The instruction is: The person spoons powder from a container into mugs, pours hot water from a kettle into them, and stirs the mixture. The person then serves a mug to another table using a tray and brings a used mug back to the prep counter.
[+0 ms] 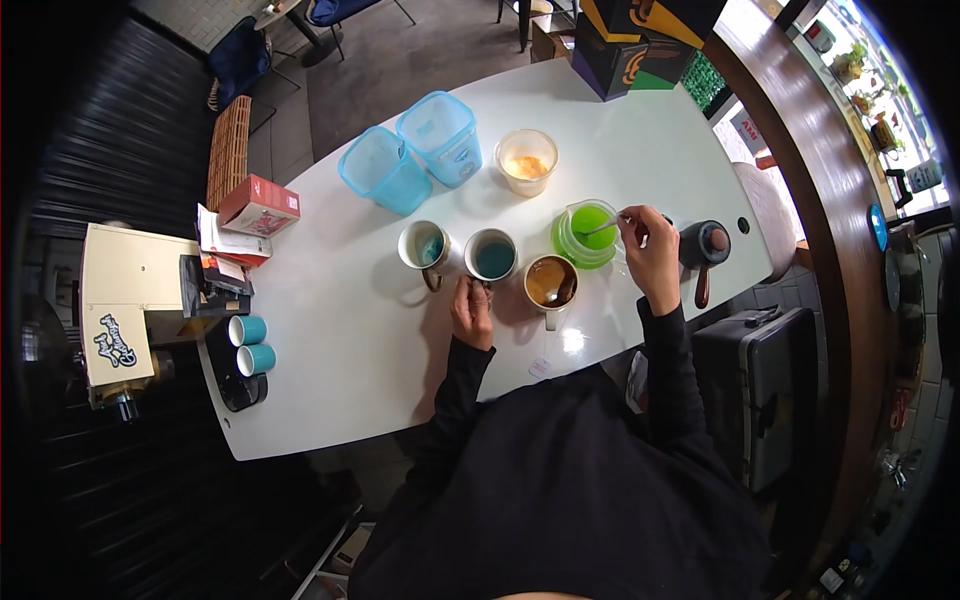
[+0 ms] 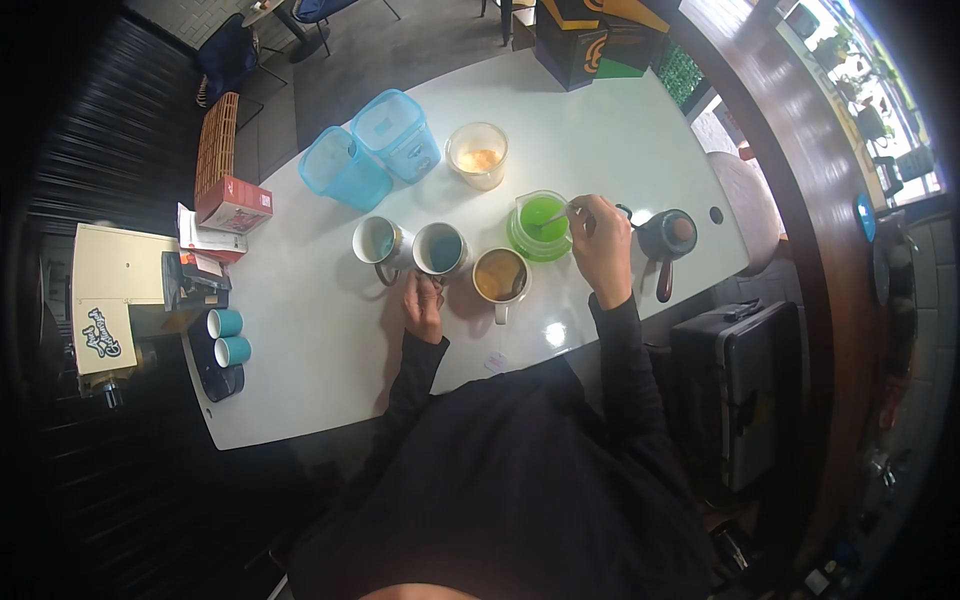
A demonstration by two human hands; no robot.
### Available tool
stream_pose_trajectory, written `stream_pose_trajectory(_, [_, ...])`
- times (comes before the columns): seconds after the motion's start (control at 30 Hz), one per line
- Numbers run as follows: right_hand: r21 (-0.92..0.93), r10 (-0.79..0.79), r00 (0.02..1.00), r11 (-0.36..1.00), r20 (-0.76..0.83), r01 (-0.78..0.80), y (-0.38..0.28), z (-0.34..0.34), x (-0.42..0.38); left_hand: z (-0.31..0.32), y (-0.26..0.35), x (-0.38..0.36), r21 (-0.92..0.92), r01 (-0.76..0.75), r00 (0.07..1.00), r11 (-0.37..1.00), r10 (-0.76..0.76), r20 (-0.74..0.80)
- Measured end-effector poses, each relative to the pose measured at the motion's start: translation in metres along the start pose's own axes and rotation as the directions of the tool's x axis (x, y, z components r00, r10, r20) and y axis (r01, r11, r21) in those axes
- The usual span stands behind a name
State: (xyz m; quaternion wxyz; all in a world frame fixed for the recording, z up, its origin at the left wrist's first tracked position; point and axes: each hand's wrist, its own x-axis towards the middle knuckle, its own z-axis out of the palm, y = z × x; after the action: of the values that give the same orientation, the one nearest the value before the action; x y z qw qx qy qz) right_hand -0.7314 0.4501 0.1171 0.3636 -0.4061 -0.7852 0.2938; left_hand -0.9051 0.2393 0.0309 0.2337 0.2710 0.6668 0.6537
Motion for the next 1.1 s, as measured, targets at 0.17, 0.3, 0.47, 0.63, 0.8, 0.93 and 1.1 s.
stream_pose_trajectory(0.17, [0.052,0.030,0.991,0.998,0.131,-0.038,-0.011,-0.001,-0.004,0.001,0.000,0.000,0.015,-0.013,1.000,1.000,0.013,-0.003])
stream_pose_trajectory(0.3, [0.091,-0.033,0.979,0.996,0.202,0.015,-0.015,0.000,-0.010,-0.001,-0.005,0.000,0.029,-0.009,1.000,1.000,0.008,0.014])
stream_pose_trajectory(0.47, [0.039,-0.107,0.989,0.994,0.105,0.103,-0.029,-0.016,-0.008,0.000,-0.007,0.000,0.006,-0.012,1.000,1.000,0.012,0.003])
stream_pose_trajectory(0.63, [0.031,-0.118,0.989,0.993,0.087,0.116,-0.042,-0.034,-0.008,-0.004,-0.020,0.001,-0.013,-0.044,0.998,0.999,0.045,0.050])
stream_pose_trajectory(0.8, [0.025,-0.106,0.993,0.994,0.058,0.105,-0.042,-0.041,-0.009,-0.004,-0.015,0.002,-0.012,-0.064,0.996,0.998,0.064,0.056])
stream_pose_trajectory(0.93, [0.086,-0.060,0.998,0.994,-0.031,0.062,-0.049,-0.044,-0.009,-0.002,-0.011,0.001,-0.007,-0.033,0.999,0.999,0.033,0.037])
stream_pose_trajectory(1.1, [0.196,-0.127,0.992,0.973,0.015,0.122,-0.078,-0.039,-0.012,-0.001,-0.010,0.001,-0.002,-0.009,1.000,1.000,0.009,0.013])
